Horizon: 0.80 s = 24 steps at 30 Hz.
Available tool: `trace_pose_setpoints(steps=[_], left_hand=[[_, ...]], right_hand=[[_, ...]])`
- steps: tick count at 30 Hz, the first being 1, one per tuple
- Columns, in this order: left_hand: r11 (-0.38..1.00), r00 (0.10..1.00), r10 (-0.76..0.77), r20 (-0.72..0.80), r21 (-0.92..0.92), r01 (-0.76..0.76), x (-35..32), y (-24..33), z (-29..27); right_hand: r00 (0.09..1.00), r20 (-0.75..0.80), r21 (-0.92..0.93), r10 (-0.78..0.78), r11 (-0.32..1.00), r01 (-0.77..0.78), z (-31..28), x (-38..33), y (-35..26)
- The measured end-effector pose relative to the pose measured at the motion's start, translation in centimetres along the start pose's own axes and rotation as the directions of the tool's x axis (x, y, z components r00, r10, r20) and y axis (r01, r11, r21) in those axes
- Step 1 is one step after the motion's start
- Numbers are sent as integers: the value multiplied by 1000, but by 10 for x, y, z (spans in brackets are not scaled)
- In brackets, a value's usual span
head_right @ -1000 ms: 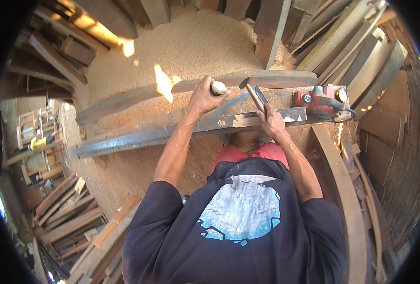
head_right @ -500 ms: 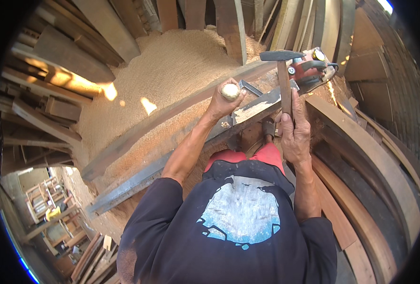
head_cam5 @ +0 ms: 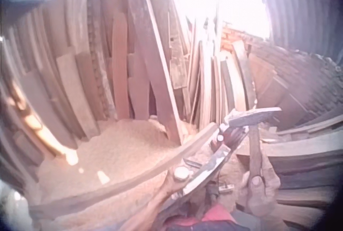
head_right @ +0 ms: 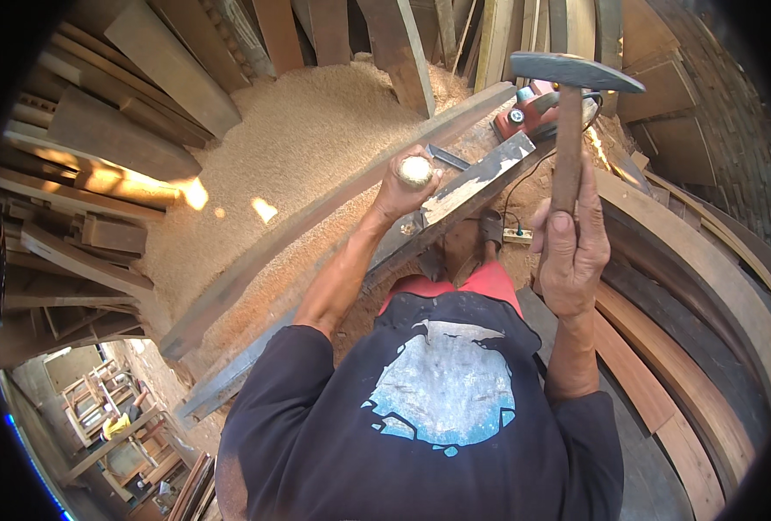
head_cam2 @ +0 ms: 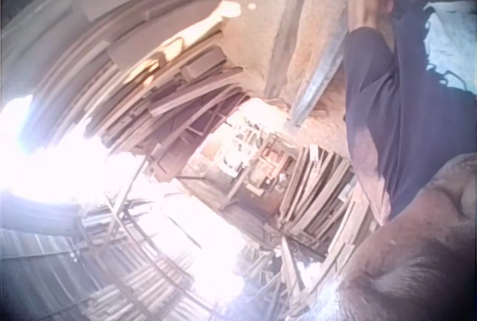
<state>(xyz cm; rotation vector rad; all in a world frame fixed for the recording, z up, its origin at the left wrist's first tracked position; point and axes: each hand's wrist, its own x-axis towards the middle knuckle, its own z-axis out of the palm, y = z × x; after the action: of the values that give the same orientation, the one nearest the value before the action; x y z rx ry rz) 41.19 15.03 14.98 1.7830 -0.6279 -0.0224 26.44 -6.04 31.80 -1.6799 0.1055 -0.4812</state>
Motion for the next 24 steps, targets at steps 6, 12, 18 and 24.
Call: trace_pose_setpoints(steps=[6,12,18,24], left_hand=[[988,991,-121,55,-87,125,2,-5,2],[980,983,-166,81,-99,173,2,-9,-1],[994,993,-106,55,-36,108,1,-8,4],[988,985,-126,118,-70,135,1,-2,1]], right_hand=[[996,-17,-26,-88,996,88,-3,13,-6],[998,-30,-21,-53,998,52,-2,13,-7],[953,300,-370,-40,916,154,-1,4,28],[921,330,-419,207,906,-54,-13,22,-26]])
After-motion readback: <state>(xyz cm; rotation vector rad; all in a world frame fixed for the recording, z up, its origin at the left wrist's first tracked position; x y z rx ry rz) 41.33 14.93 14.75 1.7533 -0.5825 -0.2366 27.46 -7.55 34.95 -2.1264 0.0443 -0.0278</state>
